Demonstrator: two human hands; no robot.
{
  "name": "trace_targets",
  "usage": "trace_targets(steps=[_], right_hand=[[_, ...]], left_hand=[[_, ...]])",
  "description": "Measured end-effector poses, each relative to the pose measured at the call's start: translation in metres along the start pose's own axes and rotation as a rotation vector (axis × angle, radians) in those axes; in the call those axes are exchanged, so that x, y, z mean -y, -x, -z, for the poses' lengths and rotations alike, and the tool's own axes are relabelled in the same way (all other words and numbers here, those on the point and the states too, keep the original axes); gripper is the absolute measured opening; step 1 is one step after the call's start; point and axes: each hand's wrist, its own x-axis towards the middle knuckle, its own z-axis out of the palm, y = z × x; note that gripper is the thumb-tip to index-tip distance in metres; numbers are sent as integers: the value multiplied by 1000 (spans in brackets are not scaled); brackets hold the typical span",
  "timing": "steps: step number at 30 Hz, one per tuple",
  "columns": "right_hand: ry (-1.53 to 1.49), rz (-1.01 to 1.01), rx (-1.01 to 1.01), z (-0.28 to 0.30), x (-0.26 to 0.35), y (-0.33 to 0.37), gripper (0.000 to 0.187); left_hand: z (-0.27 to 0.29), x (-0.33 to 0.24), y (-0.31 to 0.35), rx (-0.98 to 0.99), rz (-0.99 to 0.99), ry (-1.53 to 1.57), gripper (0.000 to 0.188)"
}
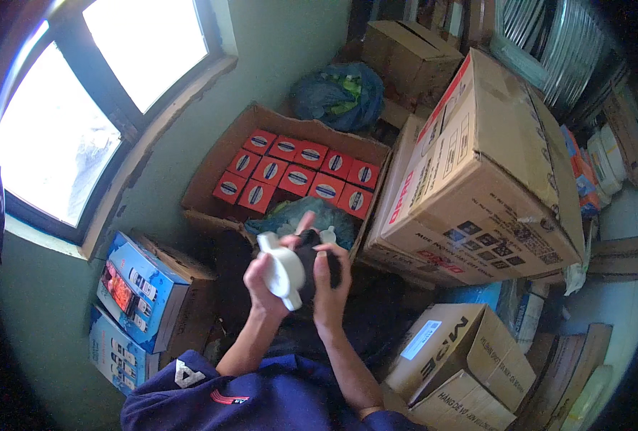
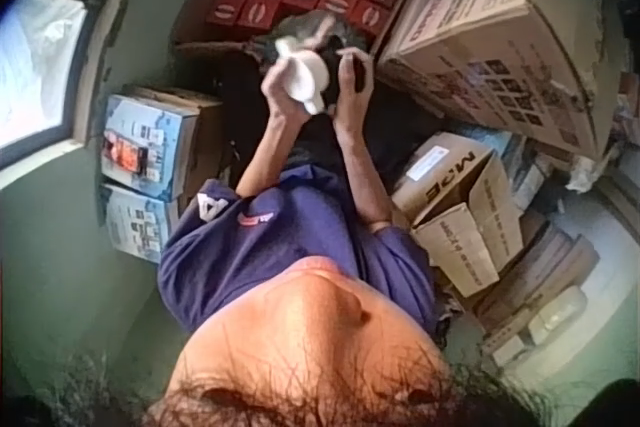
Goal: Assembling LED light bulb components in a storage area.
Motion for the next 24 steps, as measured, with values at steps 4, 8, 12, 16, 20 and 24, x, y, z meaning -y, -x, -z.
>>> trace_targets(steps=[4, 8, 12, 16, 20, 24], right_hand=[[889, 554, 161, 5, 7, -15, 61], [786, 296, 380, 15, 21, -17, 57], [906, 477, 612, 18, 23, -13, 75], [900, 453, 568, 19, 17, -16, 84], [772, 404, 572, 21, 13, -20, 75], [338, 259, 340, 12, 8, -18, 65]], left_hand=[[6, 6, 9, -72, 179, -9, 54], [13, 2, -3, -160, 132, -289, 41], [12, 8, -9, -205, 51, -605, 32], [19, 8, -9, -206, 104, -339, 40], [29, 1, -14, -148, 14, -507, 44], [22, 12, -16, -242, -10, -355, 34]])
